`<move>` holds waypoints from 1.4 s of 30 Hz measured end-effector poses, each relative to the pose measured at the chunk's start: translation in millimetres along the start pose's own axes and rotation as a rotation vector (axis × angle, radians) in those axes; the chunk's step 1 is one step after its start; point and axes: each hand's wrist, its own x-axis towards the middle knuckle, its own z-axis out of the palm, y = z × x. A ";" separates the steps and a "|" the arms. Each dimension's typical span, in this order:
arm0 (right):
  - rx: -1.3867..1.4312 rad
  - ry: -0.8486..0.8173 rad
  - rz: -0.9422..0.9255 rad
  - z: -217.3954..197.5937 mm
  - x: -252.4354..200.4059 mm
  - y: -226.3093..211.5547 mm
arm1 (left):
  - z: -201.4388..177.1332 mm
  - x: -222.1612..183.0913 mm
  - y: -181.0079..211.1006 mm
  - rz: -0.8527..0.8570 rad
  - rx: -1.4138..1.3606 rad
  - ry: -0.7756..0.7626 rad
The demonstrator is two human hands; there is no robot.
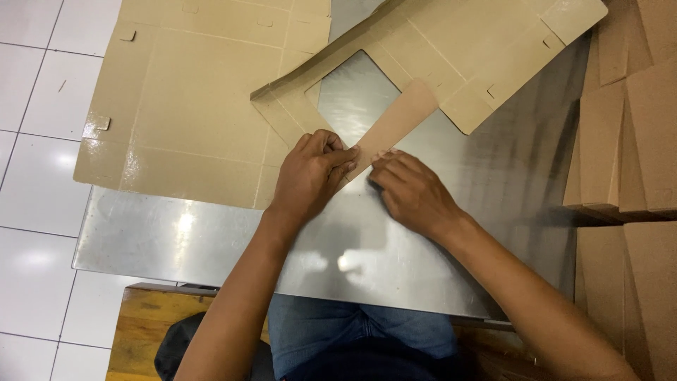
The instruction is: Assembling cardboard boxes by folding pre-cut templates and securing them with integrated adhesive strips.
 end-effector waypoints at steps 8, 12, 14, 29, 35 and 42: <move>0.030 -0.010 -0.097 15.3 0.6 -23.1 | 1.8 -0.8 -3.2 0.012 0.001 0.013; 0.060 -0.027 -0.113 15.8 2.7 -30.4 | 7.1 -0.9 -9.1 0.062 0.019 0.036; 0.066 -0.034 -0.120 18.4 0.3 -28.9 | 8.4 -1.9 -8.7 0.072 0.024 0.046; -0.075 -0.078 -0.074 -14.9 -0.8 37.8 | 0.6 -0.1 -1.2 0.016 0.036 -0.009; -0.235 -0.077 -0.021 -18.7 -8.6 77.4 | -0.1 0.5 0.1 0.001 0.025 -0.006; -0.393 -0.121 0.091 -21.2 -14.4 108.5 | -2.1 -1.5 2.7 -0.023 0.024 -0.018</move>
